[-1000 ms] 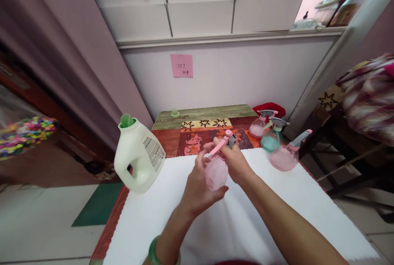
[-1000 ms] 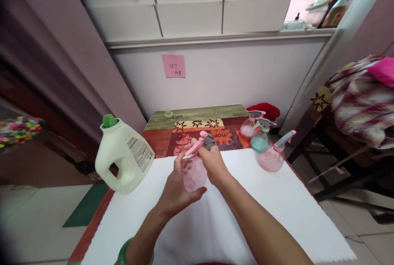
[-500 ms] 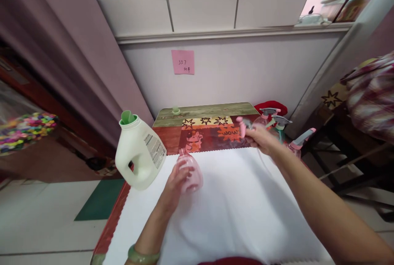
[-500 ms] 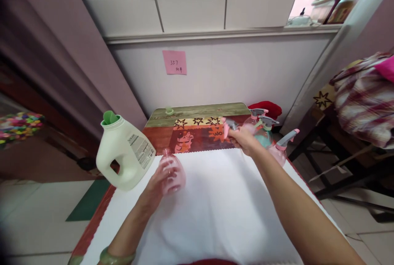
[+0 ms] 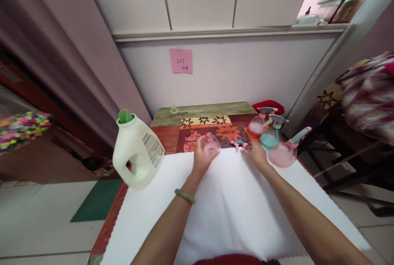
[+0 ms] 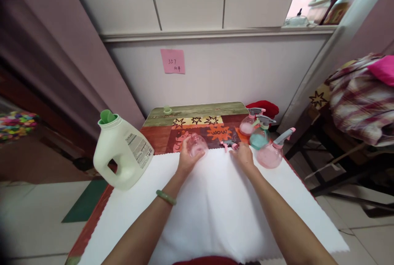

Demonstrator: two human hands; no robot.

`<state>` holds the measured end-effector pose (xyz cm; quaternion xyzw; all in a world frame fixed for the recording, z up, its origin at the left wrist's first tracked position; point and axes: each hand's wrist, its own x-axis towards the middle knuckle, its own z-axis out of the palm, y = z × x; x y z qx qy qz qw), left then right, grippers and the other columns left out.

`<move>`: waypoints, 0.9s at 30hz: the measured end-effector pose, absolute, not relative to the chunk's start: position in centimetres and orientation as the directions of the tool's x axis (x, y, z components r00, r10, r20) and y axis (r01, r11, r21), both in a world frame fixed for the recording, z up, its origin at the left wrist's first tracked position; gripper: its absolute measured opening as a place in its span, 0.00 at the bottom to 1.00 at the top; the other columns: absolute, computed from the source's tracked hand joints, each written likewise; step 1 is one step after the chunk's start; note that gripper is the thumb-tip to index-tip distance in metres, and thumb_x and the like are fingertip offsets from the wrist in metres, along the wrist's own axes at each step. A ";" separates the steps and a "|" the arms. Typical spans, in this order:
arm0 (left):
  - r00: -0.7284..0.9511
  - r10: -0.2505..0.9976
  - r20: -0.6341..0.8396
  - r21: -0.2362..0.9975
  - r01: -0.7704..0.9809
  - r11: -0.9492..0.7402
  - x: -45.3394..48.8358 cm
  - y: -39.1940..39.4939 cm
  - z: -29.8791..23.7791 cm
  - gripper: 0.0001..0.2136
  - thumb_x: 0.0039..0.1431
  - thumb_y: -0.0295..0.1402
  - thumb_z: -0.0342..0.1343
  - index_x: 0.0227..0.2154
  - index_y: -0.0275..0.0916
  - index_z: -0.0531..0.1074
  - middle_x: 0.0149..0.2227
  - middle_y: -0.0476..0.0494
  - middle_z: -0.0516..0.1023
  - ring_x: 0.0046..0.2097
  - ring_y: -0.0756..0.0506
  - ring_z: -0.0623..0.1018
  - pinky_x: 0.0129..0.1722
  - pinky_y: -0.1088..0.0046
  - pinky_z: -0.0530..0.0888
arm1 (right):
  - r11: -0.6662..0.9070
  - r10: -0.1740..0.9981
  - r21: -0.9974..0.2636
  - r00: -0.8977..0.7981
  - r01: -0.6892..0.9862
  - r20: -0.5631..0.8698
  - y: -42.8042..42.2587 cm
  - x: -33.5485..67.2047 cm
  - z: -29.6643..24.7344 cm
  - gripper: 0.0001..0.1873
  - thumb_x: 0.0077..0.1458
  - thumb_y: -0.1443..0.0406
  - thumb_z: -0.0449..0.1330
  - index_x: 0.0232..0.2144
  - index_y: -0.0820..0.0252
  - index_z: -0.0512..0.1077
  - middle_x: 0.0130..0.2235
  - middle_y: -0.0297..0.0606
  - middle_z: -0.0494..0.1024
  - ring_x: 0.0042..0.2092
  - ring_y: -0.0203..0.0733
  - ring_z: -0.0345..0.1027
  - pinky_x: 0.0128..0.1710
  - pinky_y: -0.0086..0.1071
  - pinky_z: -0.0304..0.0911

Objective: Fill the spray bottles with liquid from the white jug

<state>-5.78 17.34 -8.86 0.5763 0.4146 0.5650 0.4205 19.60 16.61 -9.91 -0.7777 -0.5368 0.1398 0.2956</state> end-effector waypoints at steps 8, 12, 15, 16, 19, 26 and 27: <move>0.078 0.959 0.272 0.948 0.152 -0.281 -5.8 18.3 -10.6 0.46 0.35 0.35 0.75 0.60 0.44 0.59 0.62 0.31 0.66 0.65 0.30 0.66 0.63 0.47 0.60 | 0.098 0.854 -0.466 0.166 0.879 0.493 13.1 16.7 -10.0 0.28 0.57 0.56 0.61 0.57 0.61 0.66 0.58 0.53 0.73 0.60 0.60 0.65 0.59 0.53 0.60; 0.027 0.953 0.302 0.925 0.233 -0.300 -6.5 16.3 -9.4 0.52 0.33 0.38 0.77 0.63 0.43 0.56 0.66 0.28 0.61 0.68 0.28 0.60 0.65 0.46 0.57 | 0.269 0.801 -0.446 0.059 0.854 0.596 12.0 14.0 -9.2 0.29 0.60 0.56 0.60 0.61 0.59 0.63 0.60 0.51 0.72 0.62 0.57 0.65 0.61 0.56 0.59; -0.089 0.917 0.389 0.883 0.320 -0.344 -9.0 13.0 -7.3 0.44 0.49 0.39 0.70 0.65 0.42 0.52 0.67 0.28 0.58 0.69 0.33 0.59 0.67 0.49 0.55 | 0.363 0.726 -0.445 0.051 0.818 0.686 11.0 12.3 -8.3 0.31 0.62 0.59 0.60 0.64 0.57 0.60 0.61 0.50 0.72 0.62 0.56 0.65 0.62 0.57 0.60; -0.154 0.882 0.444 0.854 0.370 -0.365 -10.4 11.8 -6.5 0.41 0.52 0.38 0.67 0.65 0.42 0.52 0.67 0.29 0.58 0.69 0.34 0.59 0.67 0.50 0.54 | 0.393 0.688 -0.445 0.064 0.805 0.723 10.6 11.8 -8.0 0.31 0.62 0.60 0.60 0.65 0.56 0.59 0.60 0.50 0.72 0.62 0.56 0.65 0.62 0.58 0.61; -0.479 0.609 0.632 0.746 0.590 -0.310 -15.7 9.0 -4.1 0.37 0.54 0.37 0.66 0.63 0.40 0.54 0.65 0.29 0.60 0.68 0.34 0.61 0.67 0.51 0.55 | 0.504 0.575 -0.431 0.082 0.748 0.814 9.3 10.0 -7.0 0.35 0.60 0.65 0.62 0.66 0.54 0.58 0.60 0.49 0.73 0.62 0.57 0.66 0.61 0.58 0.63; -0.816 0.366 0.447 0.879 0.477 -0.009 -26.1 8.7 -3.0 0.41 0.42 0.44 0.70 0.57 0.39 0.57 0.58 0.32 0.67 0.58 0.37 0.70 0.58 0.52 0.65 | 0.800 0.483 -0.407 -0.072 0.441 0.873 7.6 2.5 -4.2 0.40 0.55 0.71 0.63 0.68 0.52 0.57 0.56 0.49 0.76 0.59 0.58 0.69 0.58 0.60 0.66; -0.809 0.428 0.402 0.895 0.445 0.001 -26.5 9.2 -3.4 0.37 0.41 0.44 0.70 0.54 0.39 0.62 0.52 0.35 0.73 0.52 0.39 0.74 0.53 0.56 0.70 | 0.820 0.484 -0.412 -0.097 0.397 0.870 7.5 1.5 -4.0 0.40 0.56 0.72 0.62 0.68 0.52 0.56 0.56 0.49 0.76 0.60 0.58 0.68 0.59 0.60 0.66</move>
